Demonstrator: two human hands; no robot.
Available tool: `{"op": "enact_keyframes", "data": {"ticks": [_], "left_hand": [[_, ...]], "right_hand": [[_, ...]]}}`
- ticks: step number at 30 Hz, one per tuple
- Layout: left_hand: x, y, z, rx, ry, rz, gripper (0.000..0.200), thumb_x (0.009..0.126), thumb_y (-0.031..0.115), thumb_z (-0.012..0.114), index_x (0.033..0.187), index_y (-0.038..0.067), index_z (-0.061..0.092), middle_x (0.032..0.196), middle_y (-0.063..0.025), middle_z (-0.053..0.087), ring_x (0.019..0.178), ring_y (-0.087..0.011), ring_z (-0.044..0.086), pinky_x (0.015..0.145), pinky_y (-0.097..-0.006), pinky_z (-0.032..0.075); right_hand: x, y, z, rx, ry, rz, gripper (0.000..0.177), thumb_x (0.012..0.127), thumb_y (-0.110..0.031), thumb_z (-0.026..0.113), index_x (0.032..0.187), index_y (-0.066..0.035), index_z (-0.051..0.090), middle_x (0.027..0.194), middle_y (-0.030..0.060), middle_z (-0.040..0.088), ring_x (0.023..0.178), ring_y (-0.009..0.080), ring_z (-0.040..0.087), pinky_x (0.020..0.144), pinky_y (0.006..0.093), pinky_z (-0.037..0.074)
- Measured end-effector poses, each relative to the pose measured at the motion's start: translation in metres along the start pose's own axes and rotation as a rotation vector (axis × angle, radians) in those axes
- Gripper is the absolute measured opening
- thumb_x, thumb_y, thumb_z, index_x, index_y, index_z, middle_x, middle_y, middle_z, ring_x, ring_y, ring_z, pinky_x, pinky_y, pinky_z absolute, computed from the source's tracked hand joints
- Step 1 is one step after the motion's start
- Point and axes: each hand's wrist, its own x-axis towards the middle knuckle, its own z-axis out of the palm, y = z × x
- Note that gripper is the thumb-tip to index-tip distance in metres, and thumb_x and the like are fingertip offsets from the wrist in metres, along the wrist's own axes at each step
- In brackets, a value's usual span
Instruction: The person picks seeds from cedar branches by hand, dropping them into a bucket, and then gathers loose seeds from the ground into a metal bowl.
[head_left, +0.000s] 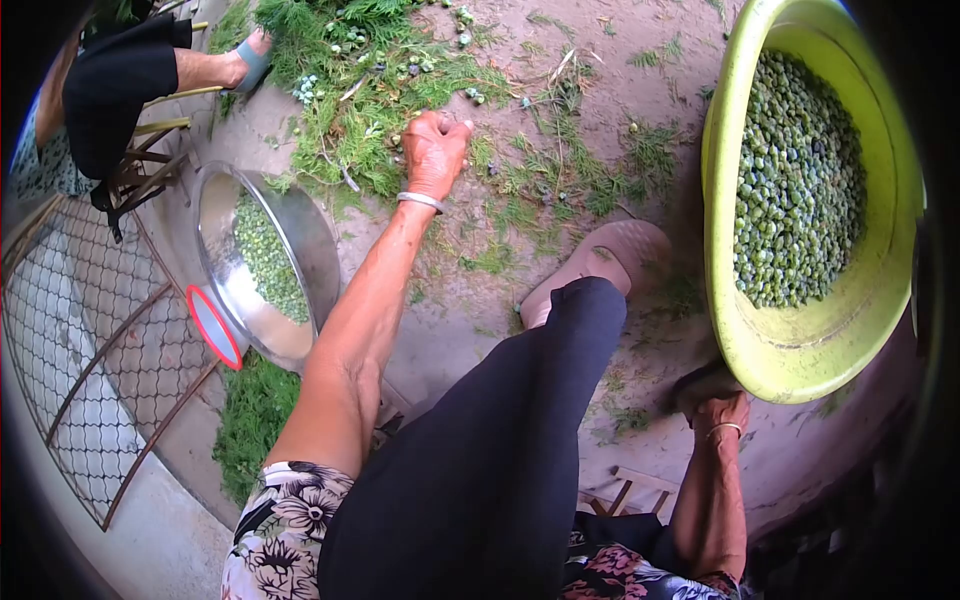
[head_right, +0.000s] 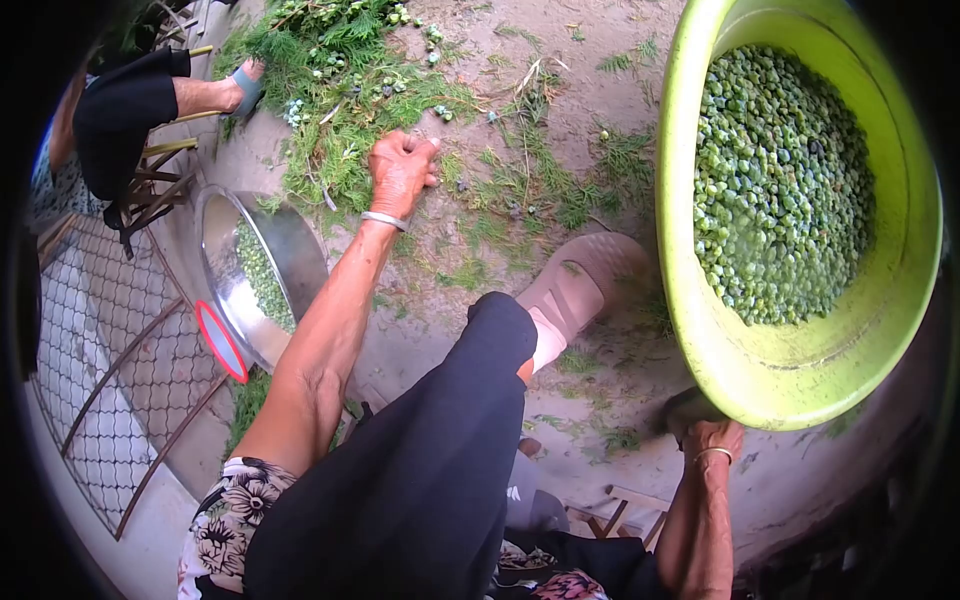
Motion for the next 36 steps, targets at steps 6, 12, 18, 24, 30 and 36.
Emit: {"op": "enact_keyframes", "data": {"ticks": [6, 12, 18, 24, 30, 36], "left_hand": [[0.021, 0.05, 0.009, -0.264, 0.045, -0.122, 0.015, 0.075, 0.003, 0.066, 0.083, -0.005, 0.057, 0.069, -0.009, 0.061, 0.052, -0.0125, 0.059, 0.041, -0.0249, 0.051], [0.044, 0.02, 0.034, 0.167, 0.146, 0.108, 0.022, 0.062, 0.014, 0.07, 0.077, 0.0, 0.061, 0.067, -0.0197, 0.061, 0.061, -0.0339, 0.061, 0.061, -0.0398, 0.048], [0.012, 0.041, -0.02, -0.838, -0.299, -0.331, 0.019, 0.076, -0.005, 0.056, 0.094, 0.0, 0.055, 0.083, -0.0132, 0.06, 0.067, -0.0223, 0.062, 0.06, -0.0339, 0.056], [0.006, 0.05, -0.008, -0.786, -0.283, -0.342, 0.011, 0.081, 0.007, 0.063, 0.09, 0.002, 0.059, 0.076, -0.0096, 0.062, 0.06, -0.0177, 0.059, 0.056, -0.0285, 0.052], [0.018, 0.075, 0.036, 0.271, -0.073, 0.305, 0.015, 0.071, 0.021, 0.068, 0.076, 0.006, 0.066, 0.067, -0.014, 0.063, 0.063, -0.0284, 0.062, 0.06, -0.0388, 0.048], [0.012, 0.061, 0.038, 0.122, -0.178, 0.24, 0.014, 0.073, 0.017, 0.067, 0.076, 0.003, 0.063, 0.062, -0.0079, 0.062, 0.058, -0.0196, 0.061, 0.058, -0.0342, 0.05]], "right_hand": [[0.006, 0.004, 0.008, 0.041, -0.025, 0.089, 0.051, 0.058, -0.019, 0.07, 0.102, 0.003, 0.056, 0.108, 0.0239, 0.059, 0.103, 0.0393, 0.055, 0.089, 0.041, 0.045], [-0.004, -0.005, -0.002, 0.003, 0.015, 0.019, 0.036, 0.064, -0.013, 0.06, 0.098, 0.0, 0.061, 0.1, 0.0248, 0.062, 0.098, 0.0409, 0.058, 0.084, 0.0422, 0.047], [0.002, 0.006, 0.01, 0.029, 0.056, 0.014, 0.037, 0.063, -0.013, 0.06, 0.098, 0.0, 0.061, 0.101, 0.0256, 0.062, 0.098, 0.0412, 0.057, 0.084, 0.0428, 0.047], [0.0, 0.004, 0.006, -0.002, 0.026, 0.032, 0.037, 0.064, -0.013, 0.061, 0.098, 0.0, 0.062, 0.1, 0.0251, 0.062, 0.098, 0.0413, 0.058, 0.084, 0.0425, 0.047], [0.003, 0.005, 0.008, 0.002, 0.013, 0.048, 0.037, 0.064, -0.014, 0.061, 0.098, 0.0, 0.061, 0.1, 0.025, 0.062, 0.097, 0.041, 0.058, 0.084, 0.0427, 0.048], [0.009, 0.014, 0.018, -0.016, 0.059, 0.039, 0.037, 0.064, -0.015, 0.062, 0.097, 0.0, 0.061, 0.099, 0.0248, 0.062, 0.097, 0.0408, 0.058, 0.083, 0.043, 0.048]]}}
